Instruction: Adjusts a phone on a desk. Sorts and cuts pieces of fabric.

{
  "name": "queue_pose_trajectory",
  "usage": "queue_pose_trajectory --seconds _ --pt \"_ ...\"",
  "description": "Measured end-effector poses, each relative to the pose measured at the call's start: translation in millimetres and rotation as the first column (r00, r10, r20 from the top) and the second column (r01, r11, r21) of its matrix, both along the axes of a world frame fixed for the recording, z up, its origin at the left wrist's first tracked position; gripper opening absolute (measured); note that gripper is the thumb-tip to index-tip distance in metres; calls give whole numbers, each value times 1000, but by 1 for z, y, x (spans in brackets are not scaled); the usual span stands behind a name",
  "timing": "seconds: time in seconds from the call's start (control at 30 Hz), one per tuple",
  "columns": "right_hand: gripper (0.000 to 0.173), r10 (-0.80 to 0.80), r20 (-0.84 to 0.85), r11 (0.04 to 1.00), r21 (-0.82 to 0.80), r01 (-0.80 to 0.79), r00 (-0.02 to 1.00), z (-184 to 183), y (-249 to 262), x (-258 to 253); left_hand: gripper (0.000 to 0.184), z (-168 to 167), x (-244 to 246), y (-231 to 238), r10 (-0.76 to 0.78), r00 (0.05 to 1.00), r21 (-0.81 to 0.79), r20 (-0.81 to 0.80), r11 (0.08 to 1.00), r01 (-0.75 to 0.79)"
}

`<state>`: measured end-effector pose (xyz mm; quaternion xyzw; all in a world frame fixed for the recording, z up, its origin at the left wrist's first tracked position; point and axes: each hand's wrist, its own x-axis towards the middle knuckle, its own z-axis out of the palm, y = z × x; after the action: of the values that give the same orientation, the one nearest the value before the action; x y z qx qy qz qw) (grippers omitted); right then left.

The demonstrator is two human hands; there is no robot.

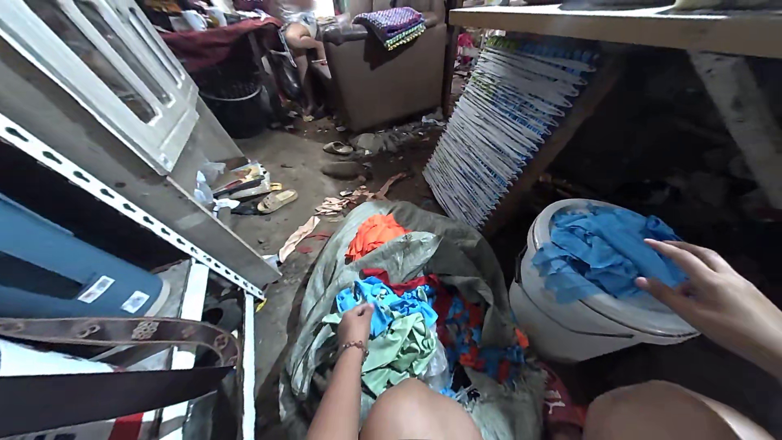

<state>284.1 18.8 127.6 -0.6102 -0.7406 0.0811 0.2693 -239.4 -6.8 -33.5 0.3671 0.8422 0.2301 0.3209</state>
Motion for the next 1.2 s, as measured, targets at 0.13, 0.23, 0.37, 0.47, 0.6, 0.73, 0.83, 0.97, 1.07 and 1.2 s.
queue_pose_trajectory --seconds 0.13,0.23,0.37,0.47,0.6,0.73,0.83,0.97,1.07,1.2 --pt "61 13 -40 998 54 -11 999 -7 -15 9 30 23 -6 0 89 993 282 81 953 -108" --pt "58 29 -53 997 80 -25 998 -8 -21 6 25 45 -3 4 144 925 440 351 847 -299" --pt "54 89 -73 990 112 -80 993 -8 -24 -20 23 91 7 10 38 898 516 439 807 -286" --pt "50 149 -130 988 45 -145 980 -7 -30 -48 21 113 17 15 -56 949 600 310 786 -149" --pt "46 265 -186 963 3 -270 946 -11 -35 -80 25 152 39 11 -110 945 644 309 756 -122" --pt "42 371 -232 918 -53 -393 899 -14 -37 -103 25 190 58 3 -153 900 668 408 722 -180" --pt "39 426 -344 848 -173 -502 837 -11 -33 -127 22 203 69 1 -188 857 651 480 731 -204" --pt "46 405 -519 712 -338 -616 753 -10 -18 -183 19 202 83 4 -227 838 617 497 771 -157" --pt "79 306 -657 670 -365 -646 689 -24 1 -236 22 193 93 6 -261 817 577 514 810 -103" --pt "47 83 -877 602 -334 -725 473 -39 16 -286 22 175 94 8 -383 794 552 471 830 72"
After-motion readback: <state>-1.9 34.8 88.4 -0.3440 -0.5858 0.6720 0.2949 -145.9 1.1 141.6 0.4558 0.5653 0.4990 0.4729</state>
